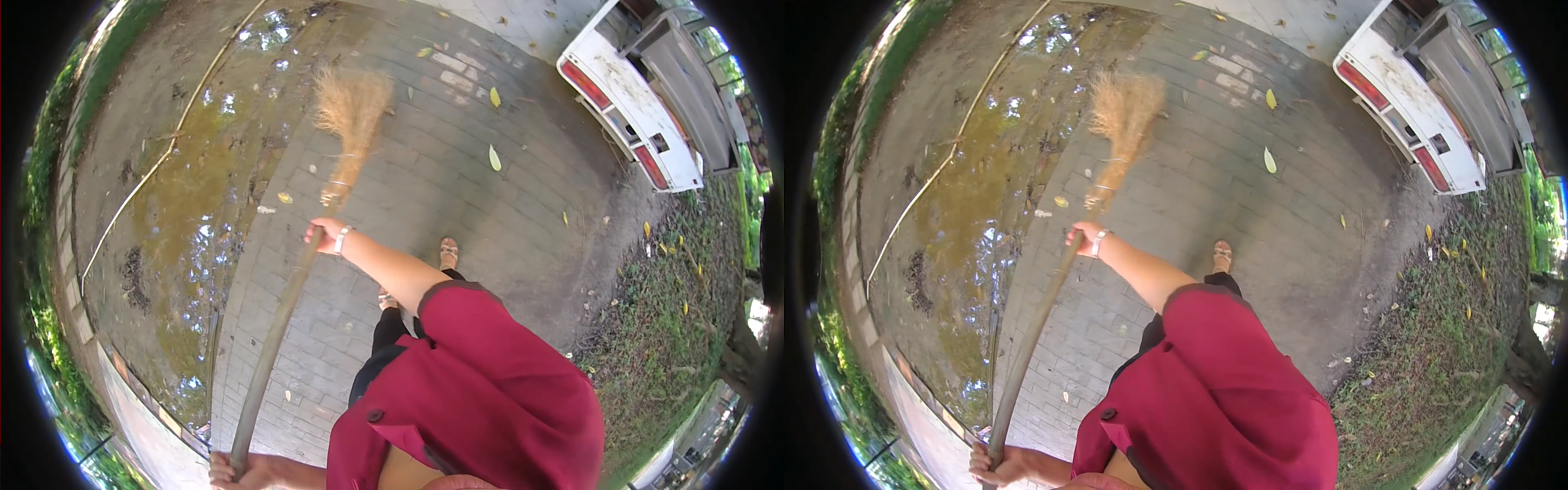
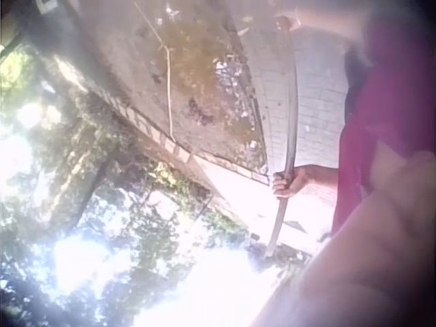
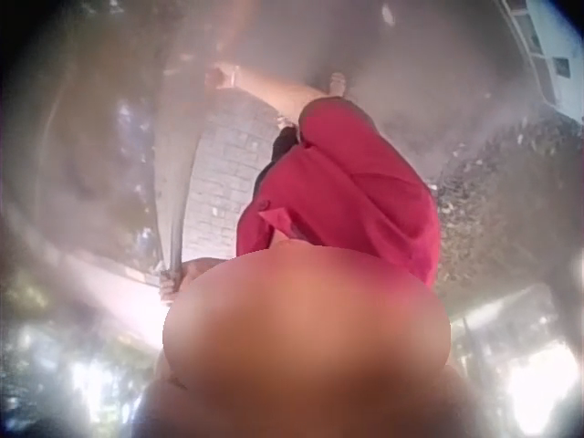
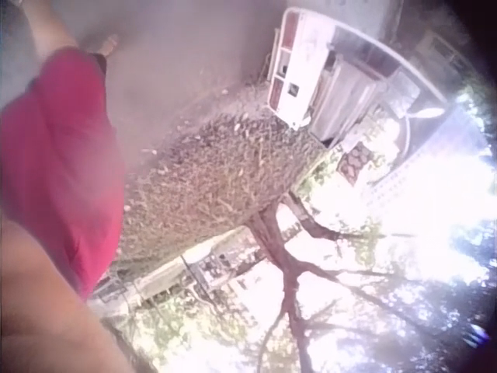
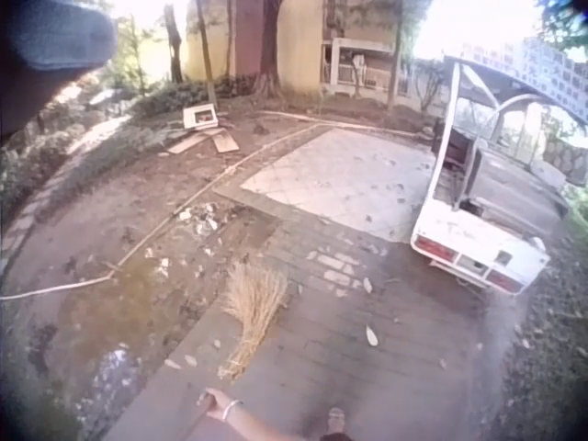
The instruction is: The person sweeps leaves and debris on a paved walkway using a broom, picks up individual pieces of plastic and paper trash by hand, and puts them into a trash bin.
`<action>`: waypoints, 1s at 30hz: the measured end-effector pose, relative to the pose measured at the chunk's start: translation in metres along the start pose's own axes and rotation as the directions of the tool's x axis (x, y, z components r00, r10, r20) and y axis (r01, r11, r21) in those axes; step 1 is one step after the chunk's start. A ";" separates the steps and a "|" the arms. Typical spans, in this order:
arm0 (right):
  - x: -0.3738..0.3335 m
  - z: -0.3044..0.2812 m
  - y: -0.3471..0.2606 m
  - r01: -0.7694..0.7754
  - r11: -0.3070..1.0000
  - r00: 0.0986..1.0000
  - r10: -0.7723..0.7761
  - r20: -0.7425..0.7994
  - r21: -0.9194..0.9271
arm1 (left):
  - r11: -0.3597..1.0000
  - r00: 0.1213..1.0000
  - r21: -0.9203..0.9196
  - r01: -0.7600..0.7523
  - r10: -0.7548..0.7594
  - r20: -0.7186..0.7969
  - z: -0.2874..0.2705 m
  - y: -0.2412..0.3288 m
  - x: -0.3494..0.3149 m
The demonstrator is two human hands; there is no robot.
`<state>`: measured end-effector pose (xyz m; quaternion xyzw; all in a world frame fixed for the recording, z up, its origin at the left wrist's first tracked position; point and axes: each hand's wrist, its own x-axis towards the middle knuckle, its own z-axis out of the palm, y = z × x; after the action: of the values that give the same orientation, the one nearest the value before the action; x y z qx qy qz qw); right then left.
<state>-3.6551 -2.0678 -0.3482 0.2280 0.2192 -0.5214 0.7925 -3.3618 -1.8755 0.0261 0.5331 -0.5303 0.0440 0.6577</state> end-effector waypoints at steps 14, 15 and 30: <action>-0.432 -0.426 -0.223 0.753 0.604 0.591 -0.444 -0.673 0.261 | 0.353 0.290 -0.070 0.933 -0.622 0.728 0.416 0.149 -0.253; -0.475 -0.536 -0.214 0.841 0.482 0.468 -0.415 -0.780 0.248 | 0.194 0.059 0.067 0.979 -0.578 0.814 0.443 0.148 -0.295; -0.423 -0.271 -0.345 0.656 0.640 0.722 -0.378 -0.579 0.400 | 0.126 0.227 -0.189 0.974 -0.520 0.823 0.561 0.147 -0.188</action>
<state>-4.1566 -1.7224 -0.3632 0.4956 0.2811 -0.7057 0.4212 -3.9004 -2.1369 -0.0911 0.4204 -0.2895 -0.6875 0.5165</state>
